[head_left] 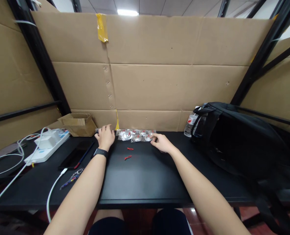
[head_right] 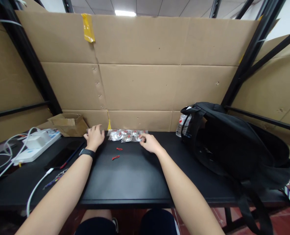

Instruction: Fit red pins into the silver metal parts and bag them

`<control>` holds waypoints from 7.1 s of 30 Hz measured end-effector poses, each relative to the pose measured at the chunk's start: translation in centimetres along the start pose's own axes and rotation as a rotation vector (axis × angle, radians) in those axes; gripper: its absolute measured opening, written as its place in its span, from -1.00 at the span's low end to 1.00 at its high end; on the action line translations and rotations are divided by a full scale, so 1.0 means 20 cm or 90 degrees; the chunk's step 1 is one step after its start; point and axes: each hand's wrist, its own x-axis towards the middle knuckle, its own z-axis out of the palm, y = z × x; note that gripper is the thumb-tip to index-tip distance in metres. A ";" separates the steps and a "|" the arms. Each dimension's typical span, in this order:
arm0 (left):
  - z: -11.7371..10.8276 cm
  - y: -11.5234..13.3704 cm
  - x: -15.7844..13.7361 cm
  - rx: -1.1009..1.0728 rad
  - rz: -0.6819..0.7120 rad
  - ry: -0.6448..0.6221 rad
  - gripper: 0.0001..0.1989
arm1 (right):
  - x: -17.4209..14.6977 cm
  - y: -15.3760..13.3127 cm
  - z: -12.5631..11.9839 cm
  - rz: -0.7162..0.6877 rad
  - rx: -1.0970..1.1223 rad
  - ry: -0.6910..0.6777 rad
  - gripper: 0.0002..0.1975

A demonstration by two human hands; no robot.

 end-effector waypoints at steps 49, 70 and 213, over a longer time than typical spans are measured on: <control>-0.11 0.21 -0.17 -0.168 0.371 -0.436 -0.58 | -0.06 0.10 -0.21 0.128 -0.122 -0.119 -0.63; -0.21 0.37 -0.22 -0.417 0.319 -0.196 -0.81 | -0.04 -0.24 0.03 -0.083 0.224 0.112 -0.57; -0.23 0.49 -0.33 -0.317 0.353 -0.021 -0.86 | -0.04 -0.31 0.10 -0.073 0.376 0.139 -0.59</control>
